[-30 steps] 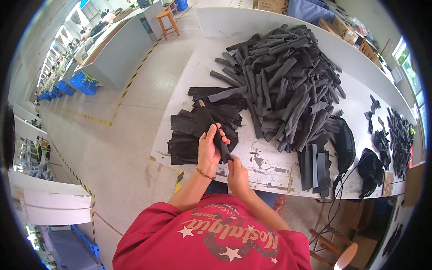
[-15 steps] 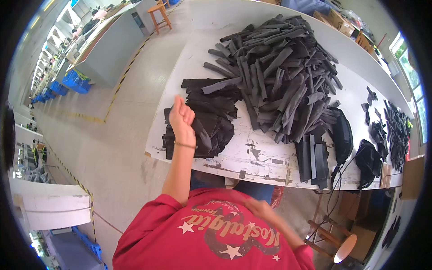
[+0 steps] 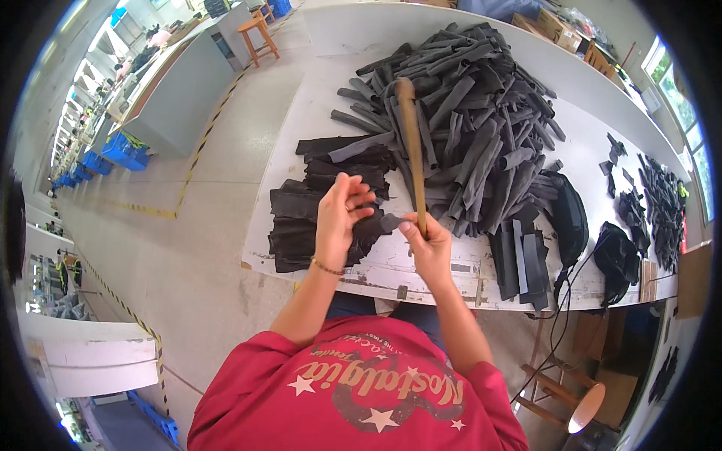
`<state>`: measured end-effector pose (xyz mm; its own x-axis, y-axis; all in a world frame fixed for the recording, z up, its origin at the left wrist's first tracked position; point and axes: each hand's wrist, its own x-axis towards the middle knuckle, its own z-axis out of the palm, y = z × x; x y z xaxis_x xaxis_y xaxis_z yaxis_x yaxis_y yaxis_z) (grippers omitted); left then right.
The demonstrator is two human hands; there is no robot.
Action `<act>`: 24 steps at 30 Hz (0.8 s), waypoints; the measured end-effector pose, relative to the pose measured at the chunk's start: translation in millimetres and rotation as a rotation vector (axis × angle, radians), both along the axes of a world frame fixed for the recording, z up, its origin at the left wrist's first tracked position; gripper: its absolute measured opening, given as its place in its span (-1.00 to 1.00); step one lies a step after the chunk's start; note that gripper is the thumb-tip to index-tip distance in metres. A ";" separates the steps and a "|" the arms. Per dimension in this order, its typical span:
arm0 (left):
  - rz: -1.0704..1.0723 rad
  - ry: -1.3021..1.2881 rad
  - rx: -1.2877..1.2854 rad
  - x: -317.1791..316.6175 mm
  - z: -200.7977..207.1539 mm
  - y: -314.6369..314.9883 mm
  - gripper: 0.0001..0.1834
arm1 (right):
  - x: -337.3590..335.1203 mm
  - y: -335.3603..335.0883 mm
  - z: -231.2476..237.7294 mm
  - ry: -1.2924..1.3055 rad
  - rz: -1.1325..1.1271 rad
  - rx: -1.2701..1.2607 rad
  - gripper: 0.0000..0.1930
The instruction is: Sorting and inspecting black foam strips at a workbench using a wooden stick.
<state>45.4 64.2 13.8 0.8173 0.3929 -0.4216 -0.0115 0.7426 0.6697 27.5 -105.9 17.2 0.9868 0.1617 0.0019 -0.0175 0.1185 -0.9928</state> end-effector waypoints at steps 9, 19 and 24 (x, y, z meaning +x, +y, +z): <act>-0.791 -0.303 0.487 -50.8 -17.5 -55.2 -0.63 | 35.8 -3.8 25.0 -0.434 -0.240 -0.344 -0.86; -1.234 -0.465 0.902 -120.6 -57.0 -47.9 -0.67 | 101.8 -25.3 6.0 -0.198 -0.544 -0.114 -0.72; -0.447 -0.354 0.768 -97.9 -19.1 -26.4 -0.80 | 94.6 -31.2 26.0 -0.198 -0.294 -0.304 -0.64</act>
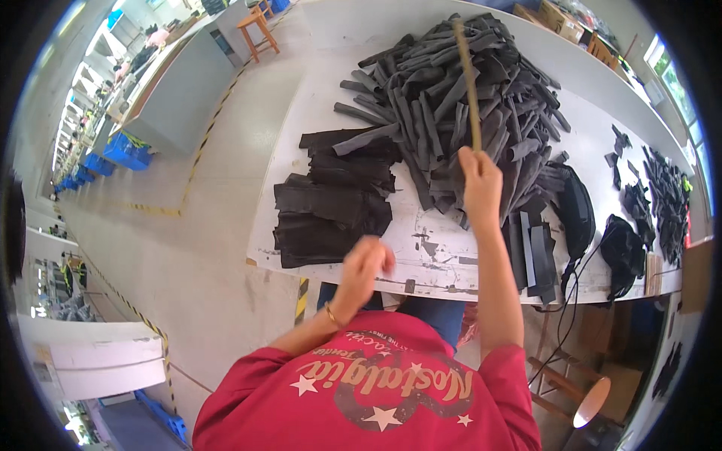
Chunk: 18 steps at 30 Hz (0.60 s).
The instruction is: Sorting and inspecting black foam strips at a workbench using a wooden stick.
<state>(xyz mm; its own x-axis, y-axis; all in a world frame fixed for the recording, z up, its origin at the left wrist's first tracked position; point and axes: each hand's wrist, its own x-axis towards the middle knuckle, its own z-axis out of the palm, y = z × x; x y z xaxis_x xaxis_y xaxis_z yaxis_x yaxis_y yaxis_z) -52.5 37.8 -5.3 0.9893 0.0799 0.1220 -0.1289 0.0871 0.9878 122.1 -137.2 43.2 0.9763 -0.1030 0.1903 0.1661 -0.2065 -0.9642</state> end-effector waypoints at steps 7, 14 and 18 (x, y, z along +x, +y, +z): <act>-0.049 0.007 -0.273 89.6 18.2 -3.6 -0.79 | -52.5 33.9 9.0 0.243 0.287 0.258 -0.66; -0.055 0.167 -0.599 84.7 19.3 -2.3 -0.76 | -43.6 14.3 0.5 0.174 0.182 0.209 -0.69; -0.015 -0.101 0.201 76.6 19.2 26.9 -0.81 | 24.7 -42.3 22.6 -0.159 -0.226 -0.187 -0.73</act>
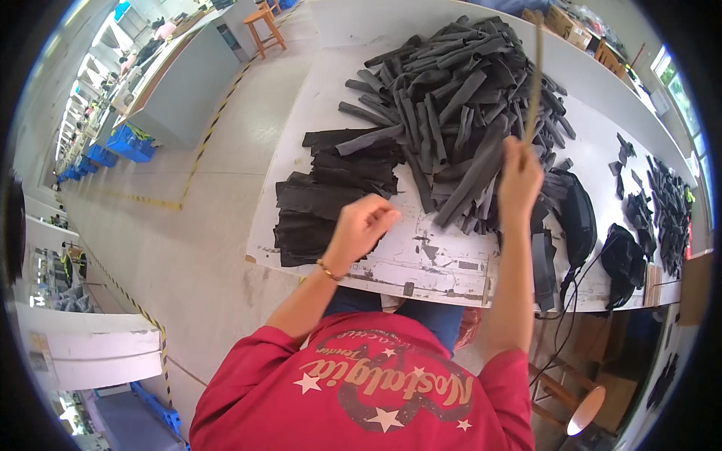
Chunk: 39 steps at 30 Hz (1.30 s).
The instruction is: Sorting and inspecting black foam strips at a workbench using a wooden stick.
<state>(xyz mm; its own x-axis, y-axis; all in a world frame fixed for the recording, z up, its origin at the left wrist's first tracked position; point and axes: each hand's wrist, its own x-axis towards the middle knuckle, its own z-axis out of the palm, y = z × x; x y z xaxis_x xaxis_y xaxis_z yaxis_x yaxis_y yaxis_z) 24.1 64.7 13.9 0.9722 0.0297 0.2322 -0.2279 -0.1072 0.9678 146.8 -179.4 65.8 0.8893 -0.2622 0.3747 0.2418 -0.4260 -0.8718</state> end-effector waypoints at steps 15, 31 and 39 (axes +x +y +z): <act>-0.115 -0.030 0.710 31.7 -18.3 113.6 -0.92 | -104.4 -24.8 -50.4 0.452 0.705 -0.300 -0.80; 0.095 -0.515 0.826 -6.9 29.7 11.5 -0.88 | -121.5 59.3 -89.3 0.413 0.729 0.029 -0.75; 0.150 0.280 -1.073 -11.4 -22.5 8.6 -0.76 | -156.1 106.1 -110.3 0.309 0.631 0.024 -0.84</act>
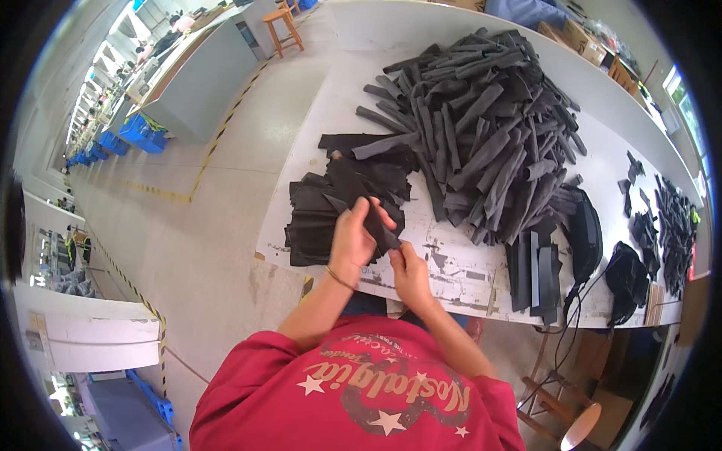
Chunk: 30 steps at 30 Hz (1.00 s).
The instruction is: Sorting and inspecting black foam strips at a workbench using a wooden stick.
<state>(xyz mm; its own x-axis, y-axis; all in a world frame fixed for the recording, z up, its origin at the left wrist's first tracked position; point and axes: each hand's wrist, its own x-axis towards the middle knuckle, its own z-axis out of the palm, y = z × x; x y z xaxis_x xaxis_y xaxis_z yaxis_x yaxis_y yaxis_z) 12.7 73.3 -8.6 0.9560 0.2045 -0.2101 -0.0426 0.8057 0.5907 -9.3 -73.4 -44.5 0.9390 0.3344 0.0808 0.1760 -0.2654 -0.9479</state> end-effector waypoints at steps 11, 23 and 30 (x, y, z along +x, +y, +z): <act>0.279 0.118 0.056 11.5 18.7 -4.3 -0.79 | -54.8 -17.9 -14.2 0.122 0.082 -0.131 -0.87; 0.188 0.128 0.103 22.1 22.2 -23.8 -0.64 | -91.9 -97.6 12.0 0.310 0.178 -0.190 -0.84; 0.186 0.132 -0.269 16.7 44.6 -39.8 -0.46 | -60.7 -97.8 26.0 0.557 0.084 0.042 -0.75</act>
<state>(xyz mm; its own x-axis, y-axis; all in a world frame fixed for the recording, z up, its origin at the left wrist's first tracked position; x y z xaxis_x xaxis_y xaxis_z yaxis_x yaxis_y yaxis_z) 29.5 33.5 36.0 0.8687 0.2935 -0.3990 -0.1411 0.9188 0.3687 -70.0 -171.2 -18.5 0.8139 0.4170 -0.4045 -0.3351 -0.2317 -0.9132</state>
